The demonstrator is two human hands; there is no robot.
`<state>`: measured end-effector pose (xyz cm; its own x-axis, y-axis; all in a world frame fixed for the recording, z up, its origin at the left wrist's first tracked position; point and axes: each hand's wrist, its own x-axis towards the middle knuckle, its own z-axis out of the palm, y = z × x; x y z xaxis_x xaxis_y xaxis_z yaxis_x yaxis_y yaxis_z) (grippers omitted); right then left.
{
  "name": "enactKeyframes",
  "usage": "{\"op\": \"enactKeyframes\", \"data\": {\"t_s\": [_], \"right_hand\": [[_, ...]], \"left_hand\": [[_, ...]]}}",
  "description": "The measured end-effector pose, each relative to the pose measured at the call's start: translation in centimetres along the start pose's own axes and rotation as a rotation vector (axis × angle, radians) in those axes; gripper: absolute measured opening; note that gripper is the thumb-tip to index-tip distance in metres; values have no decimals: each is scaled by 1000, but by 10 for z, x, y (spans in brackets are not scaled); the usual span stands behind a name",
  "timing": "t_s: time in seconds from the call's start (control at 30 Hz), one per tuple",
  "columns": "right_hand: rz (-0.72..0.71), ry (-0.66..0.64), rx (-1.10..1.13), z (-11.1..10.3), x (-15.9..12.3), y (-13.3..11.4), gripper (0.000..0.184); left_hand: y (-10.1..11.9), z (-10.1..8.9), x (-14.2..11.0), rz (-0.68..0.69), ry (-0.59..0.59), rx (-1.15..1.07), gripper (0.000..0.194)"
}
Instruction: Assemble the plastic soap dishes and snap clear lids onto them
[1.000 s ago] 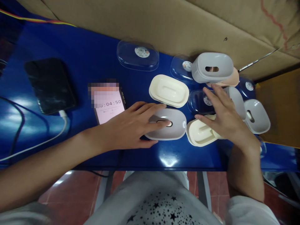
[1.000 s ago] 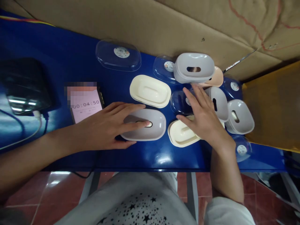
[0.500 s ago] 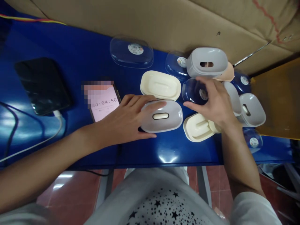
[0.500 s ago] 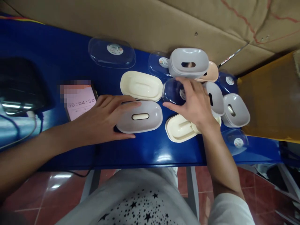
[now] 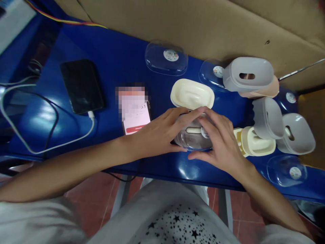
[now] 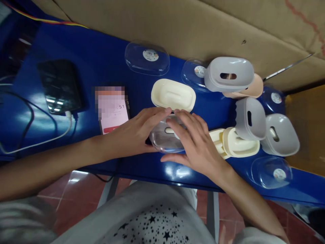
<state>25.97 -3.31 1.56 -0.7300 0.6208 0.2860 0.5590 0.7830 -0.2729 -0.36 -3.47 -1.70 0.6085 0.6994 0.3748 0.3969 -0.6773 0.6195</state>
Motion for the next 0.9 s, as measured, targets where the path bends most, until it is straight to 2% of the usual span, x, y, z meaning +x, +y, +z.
{"op": "enactKeyframes", "data": {"t_s": [0.1,0.2,0.33,0.47,0.7,0.9], "right_hand": [[-100,-52,23,-6,-1,3,78],[-92,-47,-22,-9,-2,5,65],[-62,-59,-29,-5,-2,6,67],[-113,-123,-34,-3,-3,7,73],[-175,-118,-114,-6,-3,4,69],[-191,-104,-121,-4,-5,-5,61]], "left_hand": [[-4,1,-1,-11,2,-9,115],[-6,0,-1,-12,-22,-12,108],[-5,-5,-1,-5,-49,-47,111],[-3,-12,0,-24,-93,-129,108],[-1,-20,-1,-83,-185,-167,113],[1,-16,-1,-8,-229,-151,113]]}}
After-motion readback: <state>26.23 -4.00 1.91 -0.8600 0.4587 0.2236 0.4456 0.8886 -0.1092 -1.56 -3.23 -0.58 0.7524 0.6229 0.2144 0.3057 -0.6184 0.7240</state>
